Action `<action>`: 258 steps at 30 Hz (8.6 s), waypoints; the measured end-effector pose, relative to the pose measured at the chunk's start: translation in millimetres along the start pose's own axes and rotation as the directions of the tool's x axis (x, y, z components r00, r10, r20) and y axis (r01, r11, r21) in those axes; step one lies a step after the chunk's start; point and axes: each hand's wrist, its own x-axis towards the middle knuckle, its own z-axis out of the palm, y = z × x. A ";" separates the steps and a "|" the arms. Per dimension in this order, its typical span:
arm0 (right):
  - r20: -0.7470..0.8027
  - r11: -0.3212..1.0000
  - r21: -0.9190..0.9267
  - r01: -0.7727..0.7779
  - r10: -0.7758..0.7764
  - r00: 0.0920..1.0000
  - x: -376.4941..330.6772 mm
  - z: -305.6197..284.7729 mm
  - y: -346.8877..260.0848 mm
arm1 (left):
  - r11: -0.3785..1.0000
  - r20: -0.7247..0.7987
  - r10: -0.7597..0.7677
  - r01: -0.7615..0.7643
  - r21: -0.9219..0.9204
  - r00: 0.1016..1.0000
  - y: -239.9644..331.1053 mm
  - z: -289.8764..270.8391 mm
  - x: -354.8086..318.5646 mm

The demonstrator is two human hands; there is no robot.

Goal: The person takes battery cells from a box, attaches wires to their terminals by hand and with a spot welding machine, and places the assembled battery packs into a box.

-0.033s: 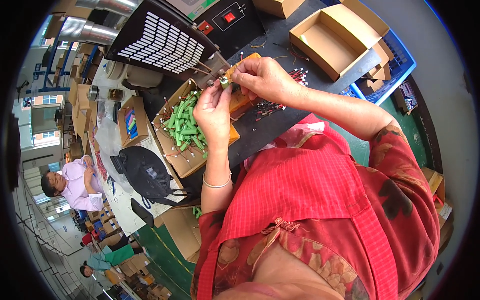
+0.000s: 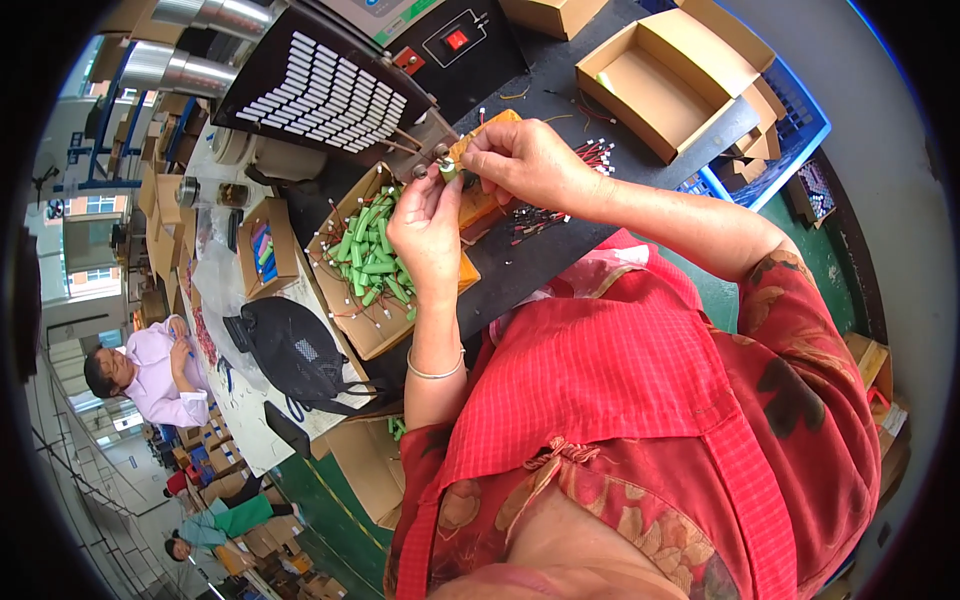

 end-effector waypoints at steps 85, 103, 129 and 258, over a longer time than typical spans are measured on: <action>0.245 0.970 -0.240 0.038 0.022 0.969 -126.8 -63.1 25.8 | 0.570 0.304 -0.427 0.515 -0.640 0.851 21.7 52.1 -90.5; 0.099 0.996 -0.079 0.047 -0.039 0.994 -12.3 -29.2 -3.2 | 0.966 0.032 0.061 -0.067 0.251 0.998 19.2 0.2 -10.5; 0.275 0.990 -0.085 -0.110 0.130 0.953 6.7 -38.9 -8.5 | 0.892 0.086 0.200 -0.218 0.396 0.976 6.4 1.3 1.7; -0.257 -0.308 -0.892 -0.332 -0.260 0.931 -30.8 -227.2 104.5 | 0.089 -0.019 0.178 0.003 0.996 0.984 16.3 -239.3 -59.3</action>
